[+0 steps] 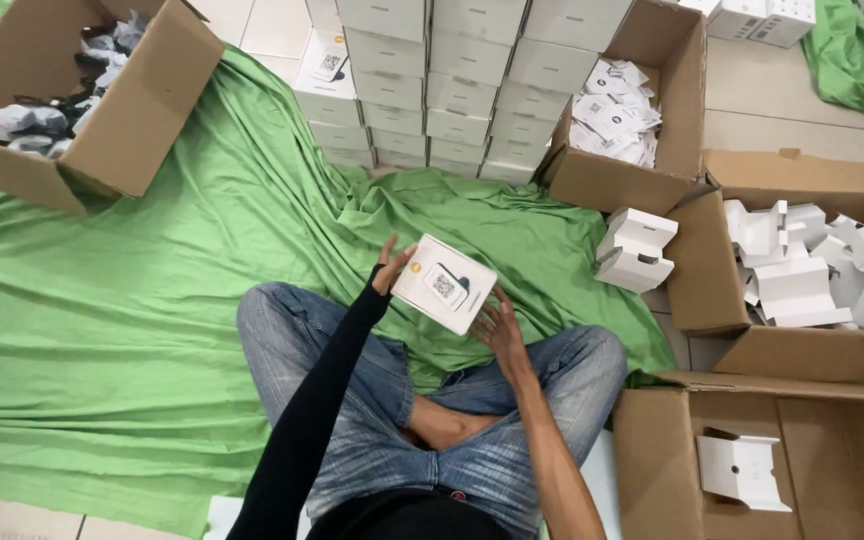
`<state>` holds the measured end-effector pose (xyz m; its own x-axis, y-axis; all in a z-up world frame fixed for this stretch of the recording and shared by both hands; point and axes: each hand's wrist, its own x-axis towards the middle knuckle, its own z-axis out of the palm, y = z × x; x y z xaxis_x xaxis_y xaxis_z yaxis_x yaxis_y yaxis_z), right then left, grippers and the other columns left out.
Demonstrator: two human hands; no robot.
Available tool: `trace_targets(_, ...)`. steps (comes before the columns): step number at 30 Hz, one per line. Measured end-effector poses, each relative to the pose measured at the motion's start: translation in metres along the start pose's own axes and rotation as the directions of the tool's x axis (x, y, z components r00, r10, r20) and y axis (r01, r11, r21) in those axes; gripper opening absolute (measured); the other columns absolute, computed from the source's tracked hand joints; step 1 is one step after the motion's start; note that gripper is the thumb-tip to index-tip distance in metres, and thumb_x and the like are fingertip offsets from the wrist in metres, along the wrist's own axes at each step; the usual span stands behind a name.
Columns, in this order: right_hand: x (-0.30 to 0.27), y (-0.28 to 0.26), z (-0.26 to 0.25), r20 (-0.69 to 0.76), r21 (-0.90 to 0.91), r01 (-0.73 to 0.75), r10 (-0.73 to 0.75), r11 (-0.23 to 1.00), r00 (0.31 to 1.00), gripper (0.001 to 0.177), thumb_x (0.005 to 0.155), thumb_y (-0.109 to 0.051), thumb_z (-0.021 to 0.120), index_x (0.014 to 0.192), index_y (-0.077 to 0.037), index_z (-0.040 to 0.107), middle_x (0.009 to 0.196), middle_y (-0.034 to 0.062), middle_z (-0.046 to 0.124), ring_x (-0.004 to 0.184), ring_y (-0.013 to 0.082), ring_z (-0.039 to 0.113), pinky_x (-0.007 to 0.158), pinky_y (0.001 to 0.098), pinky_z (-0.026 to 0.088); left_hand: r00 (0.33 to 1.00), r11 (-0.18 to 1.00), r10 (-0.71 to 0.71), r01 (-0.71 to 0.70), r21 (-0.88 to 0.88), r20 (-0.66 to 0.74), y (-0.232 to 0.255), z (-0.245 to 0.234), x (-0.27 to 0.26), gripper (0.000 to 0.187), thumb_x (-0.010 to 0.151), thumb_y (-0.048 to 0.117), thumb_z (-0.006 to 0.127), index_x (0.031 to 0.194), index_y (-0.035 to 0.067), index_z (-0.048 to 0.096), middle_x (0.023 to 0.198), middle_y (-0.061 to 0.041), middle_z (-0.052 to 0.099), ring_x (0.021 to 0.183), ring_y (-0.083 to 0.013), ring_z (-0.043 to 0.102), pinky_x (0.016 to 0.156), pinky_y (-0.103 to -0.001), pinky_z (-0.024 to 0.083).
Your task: The person sits on a green sheet on the floor and assembles small white product boxes. They place a small black device and a white paper insert into the box, close the lid, and then stack the finished box with others. The person repeats this process multiple times, handling the boxes and inserts by hand.
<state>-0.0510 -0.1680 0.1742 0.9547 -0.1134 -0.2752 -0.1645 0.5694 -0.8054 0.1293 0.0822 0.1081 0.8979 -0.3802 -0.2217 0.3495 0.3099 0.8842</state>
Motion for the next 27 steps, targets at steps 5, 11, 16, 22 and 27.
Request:
trace_targets(5,-0.003,0.021,0.005,0.015,-0.173,-0.189,0.195,0.967,0.981,0.079,0.089,-0.049,0.069,0.153,-0.017,0.038,0.135,0.0142,0.057,0.109,0.0296,0.063,0.087,0.0478,0.059,0.939,0.865,-0.336,0.278,0.417,0.072,0.037,0.023,-0.019,0.091,0.087,0.045,0.076,0.16,0.016,0.032,0.139,-0.016,0.058,0.115,-0.0333,0.064,0.09,-0.052,0.057)
trace_targets(11,-0.004,0.03,0.022,-0.093,-0.051,-0.102,0.097,0.994,0.991,0.08,0.089,-0.043,0.076,0.152,-0.009,0.04,0.137,0.0182,0.058,0.118,0.0317,0.064,0.095,0.0432,0.059,0.943,0.942,-0.333,0.332,0.053,0.009,-0.004,0.045,-0.027,0.101,0.077,0.041,0.08,0.159,0.02,0.025,0.14,-0.016,0.058,0.116,-0.0359,0.064,0.094,-0.054,0.056)
trace_targets(16,-0.009,0.057,0.039,-0.178,0.037,-0.138,0.143,0.99,0.974,0.086,0.085,-0.043,0.076,0.153,-0.011,0.036,0.139,0.0157,0.056,0.121,0.031,0.062,0.091,0.0433,0.059,0.933,0.931,-0.356,0.359,0.063,-0.053,-0.035,0.047,-0.067,0.087,0.08,0.038,0.083,0.152,0.004,0.047,0.129,-0.021,0.069,0.107,-0.032,0.071,0.091,-0.05,0.056)
trace_targets(22,-0.016,0.051,0.066,-0.376,-0.043,-0.148,0.121,0.988,0.919,0.101,0.078,-0.037,0.082,0.155,-0.013,0.021,0.144,0.02,0.046,0.122,0.038,0.06,0.086,0.0494,0.063,0.954,0.95,-0.269,0.239,-0.203,-0.132,-0.062,0.041,-0.078,0.087,0.078,0.033,0.085,0.147,0.0,0.042,0.131,-0.019,0.067,0.109,-0.0304,0.072,0.09,-0.048,0.06)
trace_targets(27,-0.028,0.055,0.067,-0.514,-0.154,-0.163,0.062,0.975,0.856,0.093,0.079,-0.042,0.08,0.152,-0.013,0.03,0.139,0.0101,0.05,0.115,0.0275,0.061,0.075,0.0407,0.062,0.95,0.977,-0.173,0.132,-0.169,-0.26,-0.09,0.03,-0.045,0.086,0.077,0.028,0.087,0.145,0.003,0.041,0.128,-0.018,0.067,0.112,-0.0287,0.068,0.088,-0.044,0.058)
